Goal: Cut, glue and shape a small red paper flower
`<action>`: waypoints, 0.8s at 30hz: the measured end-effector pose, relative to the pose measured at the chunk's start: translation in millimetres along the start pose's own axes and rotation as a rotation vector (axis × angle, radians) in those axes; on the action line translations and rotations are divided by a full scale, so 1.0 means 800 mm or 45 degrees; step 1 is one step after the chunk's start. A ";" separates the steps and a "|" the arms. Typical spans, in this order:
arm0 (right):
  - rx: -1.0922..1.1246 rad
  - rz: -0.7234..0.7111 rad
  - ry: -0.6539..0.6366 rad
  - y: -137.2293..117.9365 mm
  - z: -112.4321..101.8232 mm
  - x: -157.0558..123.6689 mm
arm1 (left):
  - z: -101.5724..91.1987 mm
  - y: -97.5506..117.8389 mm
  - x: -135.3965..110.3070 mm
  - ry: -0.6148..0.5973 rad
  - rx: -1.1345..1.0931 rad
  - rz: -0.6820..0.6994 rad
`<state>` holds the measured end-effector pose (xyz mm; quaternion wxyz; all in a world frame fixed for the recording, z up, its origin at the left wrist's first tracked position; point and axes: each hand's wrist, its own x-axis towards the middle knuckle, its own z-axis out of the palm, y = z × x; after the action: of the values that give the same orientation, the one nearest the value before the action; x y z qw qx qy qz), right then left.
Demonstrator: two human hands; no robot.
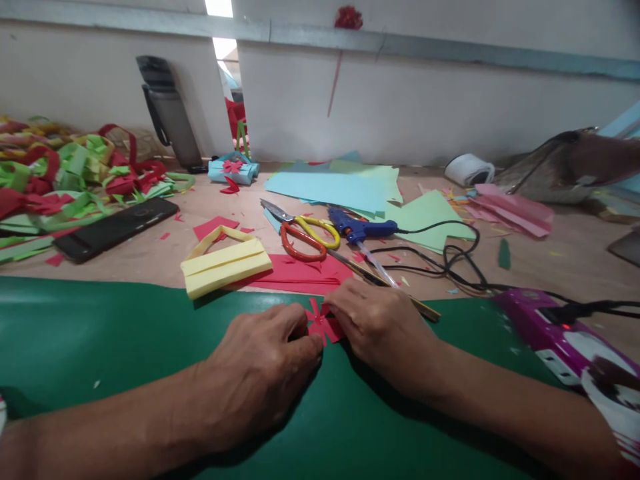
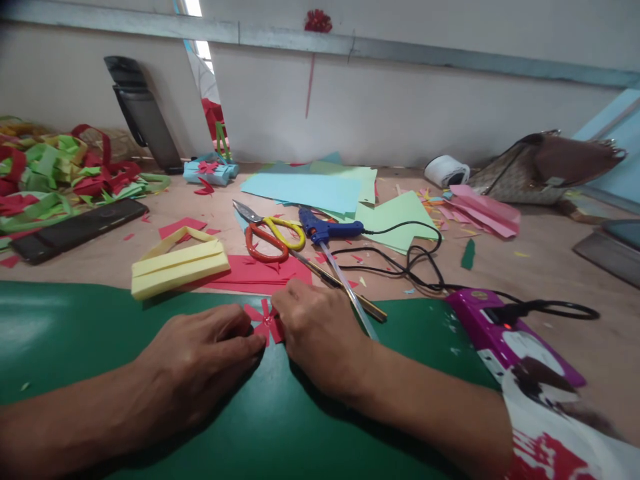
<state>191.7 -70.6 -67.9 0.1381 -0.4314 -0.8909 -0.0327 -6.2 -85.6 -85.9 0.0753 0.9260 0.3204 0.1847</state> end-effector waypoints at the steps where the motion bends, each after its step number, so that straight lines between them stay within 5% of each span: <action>1: -0.039 -0.034 0.018 0.000 -0.001 0.000 | 0.000 0.000 0.000 -0.006 0.004 0.001; 14: -0.255 -0.471 0.100 0.000 -0.006 -0.006 | -0.005 0.004 0.002 -0.033 0.002 -0.021; 24: -0.326 -0.560 0.106 0.001 -0.008 -0.003 | -0.002 -0.001 0.001 -0.021 -0.001 -0.004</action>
<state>195.3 -72.9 -62.8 0.1084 -0.2396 -0.9455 -0.1921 -6.5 -84.8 -84.5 0.0786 0.9270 0.3212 0.1770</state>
